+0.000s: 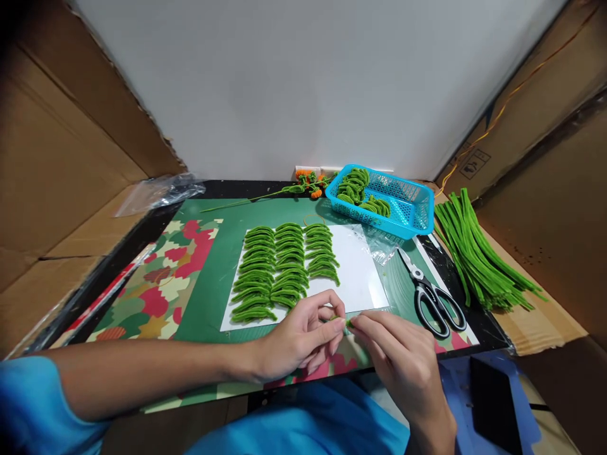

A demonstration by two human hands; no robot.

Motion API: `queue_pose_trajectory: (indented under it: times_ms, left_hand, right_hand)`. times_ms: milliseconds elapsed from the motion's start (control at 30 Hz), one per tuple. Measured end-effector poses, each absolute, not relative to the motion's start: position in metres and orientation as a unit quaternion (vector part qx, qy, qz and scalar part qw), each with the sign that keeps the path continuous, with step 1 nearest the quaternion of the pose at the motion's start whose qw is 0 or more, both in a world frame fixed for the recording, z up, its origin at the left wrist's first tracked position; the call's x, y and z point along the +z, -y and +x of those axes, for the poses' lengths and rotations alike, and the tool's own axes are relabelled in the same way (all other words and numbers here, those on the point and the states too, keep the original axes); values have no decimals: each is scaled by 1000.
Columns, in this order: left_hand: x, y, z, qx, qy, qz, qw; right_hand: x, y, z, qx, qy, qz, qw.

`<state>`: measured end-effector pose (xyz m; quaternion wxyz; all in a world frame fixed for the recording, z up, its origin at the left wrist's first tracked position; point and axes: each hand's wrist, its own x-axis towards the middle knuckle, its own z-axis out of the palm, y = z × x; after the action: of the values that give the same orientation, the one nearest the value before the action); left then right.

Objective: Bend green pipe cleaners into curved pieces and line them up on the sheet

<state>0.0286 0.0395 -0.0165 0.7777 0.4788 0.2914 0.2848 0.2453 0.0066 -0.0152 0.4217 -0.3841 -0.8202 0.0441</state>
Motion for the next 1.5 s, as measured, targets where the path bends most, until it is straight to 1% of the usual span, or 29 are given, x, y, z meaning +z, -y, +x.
queue_pose_trajectory:
  times_ms: [667, 1000, 1233, 1400, 1500]
  left_hand:
    - [-18, -42, 28, 286, -313, 489, 762]
    - [-21, -44, 26, 287, -306, 496, 760]
    - [-18, -43, 27, 282, -316, 491, 762]
    - [-12, -43, 28, 277, -314, 485, 768]
    - [-5, -44, 28, 262, -306, 480, 779]
  right_hand:
    - [-20, -10, 243, 70, 813, -375, 440]
    - [-24, -13, 244, 70, 814, -385, 430]
    - [-23, -13, 244, 77, 815, -384, 427]
    - [-22, -15, 241, 55, 812, -374, 444]
    - [-20, -16, 239, 65, 808, -374, 451]
